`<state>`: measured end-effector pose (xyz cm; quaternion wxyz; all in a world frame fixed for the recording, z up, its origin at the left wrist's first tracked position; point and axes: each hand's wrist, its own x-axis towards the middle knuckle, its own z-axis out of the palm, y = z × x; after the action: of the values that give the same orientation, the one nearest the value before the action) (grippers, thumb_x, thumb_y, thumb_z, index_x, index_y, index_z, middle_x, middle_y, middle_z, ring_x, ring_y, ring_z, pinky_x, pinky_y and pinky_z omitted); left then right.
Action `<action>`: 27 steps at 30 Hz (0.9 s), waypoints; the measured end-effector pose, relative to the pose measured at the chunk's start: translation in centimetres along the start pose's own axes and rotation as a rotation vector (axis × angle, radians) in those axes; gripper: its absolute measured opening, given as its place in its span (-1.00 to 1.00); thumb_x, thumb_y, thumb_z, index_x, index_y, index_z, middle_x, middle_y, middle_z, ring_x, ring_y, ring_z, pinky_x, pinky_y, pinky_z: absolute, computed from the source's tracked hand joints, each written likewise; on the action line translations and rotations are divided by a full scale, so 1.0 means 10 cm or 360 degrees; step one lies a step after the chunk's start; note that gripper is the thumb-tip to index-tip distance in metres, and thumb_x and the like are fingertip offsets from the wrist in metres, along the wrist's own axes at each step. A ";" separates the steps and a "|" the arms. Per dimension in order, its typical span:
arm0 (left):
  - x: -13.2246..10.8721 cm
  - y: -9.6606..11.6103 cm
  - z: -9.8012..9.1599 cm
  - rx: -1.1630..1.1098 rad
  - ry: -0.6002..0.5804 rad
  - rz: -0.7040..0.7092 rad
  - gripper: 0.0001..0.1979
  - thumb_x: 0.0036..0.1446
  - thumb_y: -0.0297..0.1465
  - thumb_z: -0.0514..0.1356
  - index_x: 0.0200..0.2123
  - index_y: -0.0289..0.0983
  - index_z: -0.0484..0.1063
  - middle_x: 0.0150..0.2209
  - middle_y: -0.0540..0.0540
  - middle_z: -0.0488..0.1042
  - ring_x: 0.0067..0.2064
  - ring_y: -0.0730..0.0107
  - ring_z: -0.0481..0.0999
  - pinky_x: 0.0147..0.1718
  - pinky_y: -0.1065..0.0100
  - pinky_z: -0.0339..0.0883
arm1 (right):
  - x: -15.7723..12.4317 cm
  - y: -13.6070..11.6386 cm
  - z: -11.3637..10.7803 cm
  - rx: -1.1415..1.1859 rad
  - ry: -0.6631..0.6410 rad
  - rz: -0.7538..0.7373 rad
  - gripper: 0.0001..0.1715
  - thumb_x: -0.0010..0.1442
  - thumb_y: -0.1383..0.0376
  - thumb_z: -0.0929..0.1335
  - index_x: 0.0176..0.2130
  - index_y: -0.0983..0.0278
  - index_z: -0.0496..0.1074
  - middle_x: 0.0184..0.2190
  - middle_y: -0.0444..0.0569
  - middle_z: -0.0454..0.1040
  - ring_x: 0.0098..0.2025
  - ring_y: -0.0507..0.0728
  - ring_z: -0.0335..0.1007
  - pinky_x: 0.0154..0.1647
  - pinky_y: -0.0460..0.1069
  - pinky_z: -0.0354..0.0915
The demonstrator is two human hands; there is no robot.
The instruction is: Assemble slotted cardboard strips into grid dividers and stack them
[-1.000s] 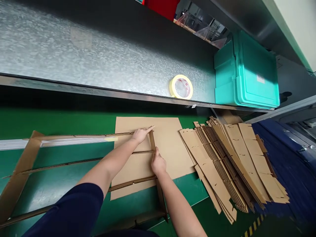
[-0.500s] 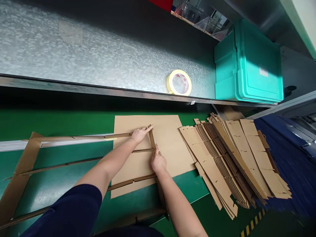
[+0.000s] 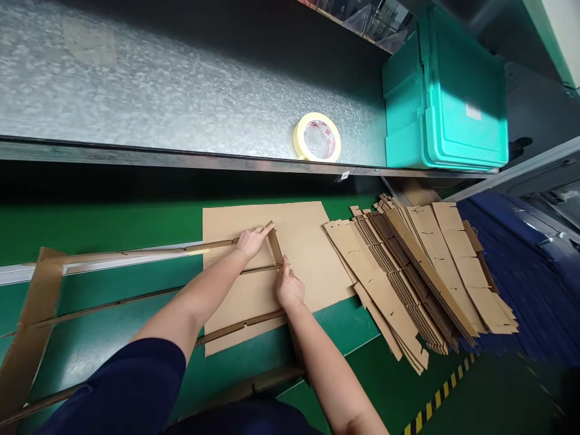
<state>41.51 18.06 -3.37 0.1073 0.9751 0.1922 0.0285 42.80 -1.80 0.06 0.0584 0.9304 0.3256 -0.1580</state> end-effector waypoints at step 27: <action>0.03 0.03 -0.04 -0.0051 -0.0013 -0.0083 -0.35 0.13 -0.61 -0.03 0.28 -0.08 0.09 -0.09 -0.14 0.42 -0.05 0.24 0.44 -0.16 0.29 0.36 | -0.01 0.02 -0.08 -0.0070 -0.0134 -0.0084 -0.14 0.18 0.47 0.16 0.37 0.26 -0.27 -0.22 0.06 0.55 -0.27 0.13 0.52 -0.27 -0.04 0.32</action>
<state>41.87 17.94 -2.90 0.1244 0.9680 0.2167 0.0247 43.12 -1.84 0.88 0.0881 0.9125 0.3508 -0.1913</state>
